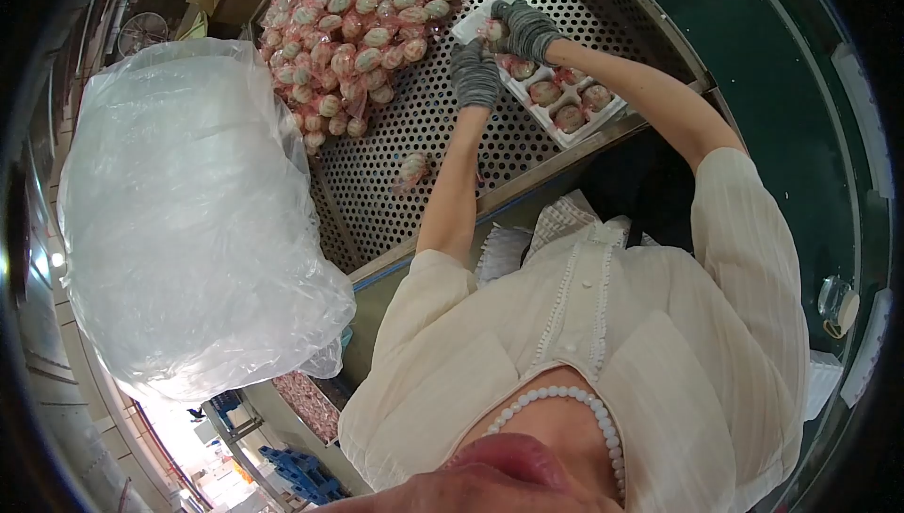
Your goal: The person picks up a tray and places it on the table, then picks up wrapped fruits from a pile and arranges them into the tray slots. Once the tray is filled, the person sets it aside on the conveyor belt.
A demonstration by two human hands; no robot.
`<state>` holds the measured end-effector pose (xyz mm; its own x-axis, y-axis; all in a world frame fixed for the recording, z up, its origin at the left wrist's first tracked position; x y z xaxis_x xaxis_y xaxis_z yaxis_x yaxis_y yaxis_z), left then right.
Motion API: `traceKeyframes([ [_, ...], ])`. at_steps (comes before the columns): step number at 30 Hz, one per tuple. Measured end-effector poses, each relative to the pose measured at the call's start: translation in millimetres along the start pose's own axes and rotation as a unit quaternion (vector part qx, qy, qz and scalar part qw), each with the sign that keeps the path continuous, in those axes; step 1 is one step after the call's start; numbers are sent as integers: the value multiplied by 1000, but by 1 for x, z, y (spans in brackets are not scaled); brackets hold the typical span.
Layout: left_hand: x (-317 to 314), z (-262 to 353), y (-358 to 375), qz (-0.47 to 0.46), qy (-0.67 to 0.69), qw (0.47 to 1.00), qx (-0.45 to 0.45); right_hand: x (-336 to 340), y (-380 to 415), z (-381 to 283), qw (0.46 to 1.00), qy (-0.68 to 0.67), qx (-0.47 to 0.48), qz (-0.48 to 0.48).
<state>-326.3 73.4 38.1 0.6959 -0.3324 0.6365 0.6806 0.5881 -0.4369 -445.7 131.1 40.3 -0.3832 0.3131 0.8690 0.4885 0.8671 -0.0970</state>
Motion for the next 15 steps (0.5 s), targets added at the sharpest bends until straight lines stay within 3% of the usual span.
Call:
traceKeyframes([
  [2,-5,8,7,-26,-121,991,-50,2,-1,-2,1000,27,-4,2],
  [3,-7,10,2,-145,-127,981,7,10,5,-11,1000,10,13,-25],
  [6,-9,17,9,-176,-242,952,-56,23,4,-24,996,-17,57,-70],
  [7,-8,21,12,-164,-272,945,-81,20,4,-28,992,67,65,-87],
  [9,-15,12,10,-179,-260,947,-60,25,6,-44,974,184,94,-93],
  [11,-19,8,14,-197,-249,947,-39,21,-1,-48,971,197,86,-105],
  [13,-10,20,18,-121,-197,972,-47,8,-14,-39,972,190,84,-114],
  [15,-9,17,14,-134,-154,978,-30,4,-24,-39,964,209,95,-136],
])
Point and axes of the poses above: each hand's wrist, its own y-axis away from the middle knuckle, its own x-axis out of the back of the hand, z = x × y, the point moved 6 cm from there along -y, towards the middle knuckle, and after that the axes turned 5 degrees about -z, right-handed, at the moved point
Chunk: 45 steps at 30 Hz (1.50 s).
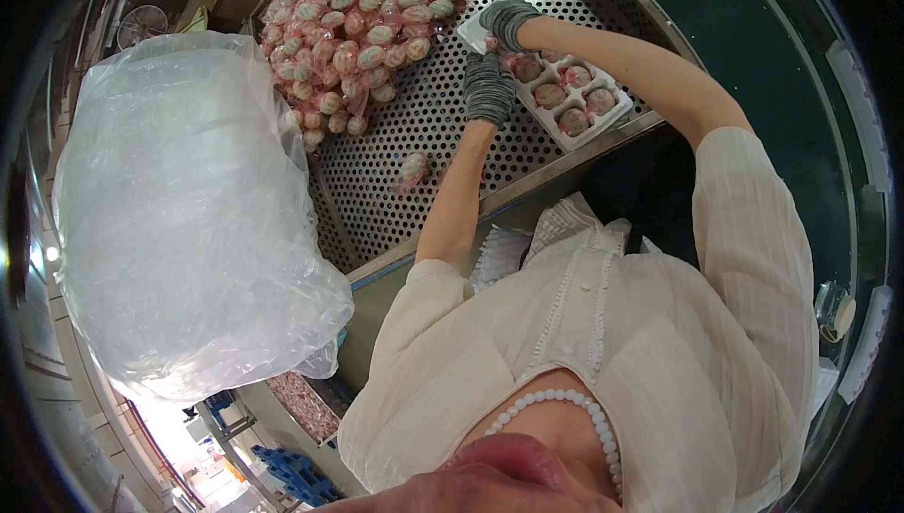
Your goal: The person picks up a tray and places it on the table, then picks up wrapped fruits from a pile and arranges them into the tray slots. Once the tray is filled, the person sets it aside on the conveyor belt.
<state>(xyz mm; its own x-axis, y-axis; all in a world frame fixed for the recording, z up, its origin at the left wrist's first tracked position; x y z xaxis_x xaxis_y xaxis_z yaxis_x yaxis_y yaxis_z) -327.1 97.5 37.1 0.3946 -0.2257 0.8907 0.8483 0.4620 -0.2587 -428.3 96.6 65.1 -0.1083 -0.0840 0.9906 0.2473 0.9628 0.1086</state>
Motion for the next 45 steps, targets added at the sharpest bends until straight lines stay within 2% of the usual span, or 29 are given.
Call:
traceKeyframes([
  [2,2,-4,1,-15,47,999,13,-6,-6,-1,998,36,21,-45],
  [5,0,-9,-3,-51,123,988,77,-2,-2,-1,998,45,37,-21],
  [7,19,-3,-3,133,67,988,32,2,-2,-1,998,34,35,-44],
  [8,26,2,-5,69,115,990,53,1,-3,-3,997,19,30,-61],
  [9,28,1,-7,66,116,990,54,2,-5,-4,997,17,29,-64],
  [11,20,-2,-11,-15,110,992,60,-3,-10,-9,993,65,47,-91],
  [12,23,-4,-10,-7,98,994,43,-10,-11,-9,992,64,49,-93],
  [14,13,-17,-13,-43,104,992,53,-8,-8,-13,998,49,48,-9],
  [15,7,-22,-15,-78,109,989,60,-3,-9,-14,998,49,48,-7],
  [17,6,-21,-13,-76,87,992,47,-9,-11,-12,989,94,44,-103],
  [19,9,-20,-10,-73,70,994,38,-16,-9,-2,994,62,48,-81],
  [21,15,-16,-8,-47,85,994,46,-11,-2,4,998,-35,46,-22],
  [22,21,-10,-4,-5,86,996,19,-14,0,5,999,-22,45,-20],
  [23,18,-8,-3,-9,88,996,25,-5,5,-2,998,-25,47,-27],
  [25,16,-7,-7,40,89,994,39,9,8,-7,993,-9,-29,-110],
  [26,11,-10,-8,35,106,993,35,-6,-1,-3,997,20,14,-71],
  [29,7,-1,-10,-6,31,999,-4,-16,-8,-8,999,47,7,-26],
  [31,3,-2,-13,-21,2,1000,-6,-2,1,-17,998,21,-19,-51],
  [33,10,-3,-17,-52,46,997,-21,-3,4,-13,991,-83,-82,-57],
  [34,7,-7,-17,-46,30,998,-11,6,6,-21,999,6,-25,-24],
  [35,5,-15,-17,-46,25,999,-10,9,9,-24,1000,3,-22,-20],
  [37,-2,-35,-14,-56,224,972,-38,13,13,-28,999,29,-14,-29],
  [38,-30,-67,-3,-135,425,891,86,-7,4,-17,998,16,-1,-66],
  [39,-16,-71,8,-134,420,893,91,-11,6,-18,998,11,5,-65],
  [41,22,-83,34,-124,162,976,81,-19,14,-9,989,-113,-80,-43],
  [42,32,-91,46,-124,159,976,86,-12,35,1,834,-528,12,-160],
  [43,34,-102,59,-160,55,982,80,-9,32,-10,833,-529,17,-161],
  [44,30,-115,74,-196,-50,976,74,-21,17,-9,958,-248,-13,-144],
  [45,11,-138,92,-196,-54,976,78,-22,6,-10,991,56,-43,-110],
])
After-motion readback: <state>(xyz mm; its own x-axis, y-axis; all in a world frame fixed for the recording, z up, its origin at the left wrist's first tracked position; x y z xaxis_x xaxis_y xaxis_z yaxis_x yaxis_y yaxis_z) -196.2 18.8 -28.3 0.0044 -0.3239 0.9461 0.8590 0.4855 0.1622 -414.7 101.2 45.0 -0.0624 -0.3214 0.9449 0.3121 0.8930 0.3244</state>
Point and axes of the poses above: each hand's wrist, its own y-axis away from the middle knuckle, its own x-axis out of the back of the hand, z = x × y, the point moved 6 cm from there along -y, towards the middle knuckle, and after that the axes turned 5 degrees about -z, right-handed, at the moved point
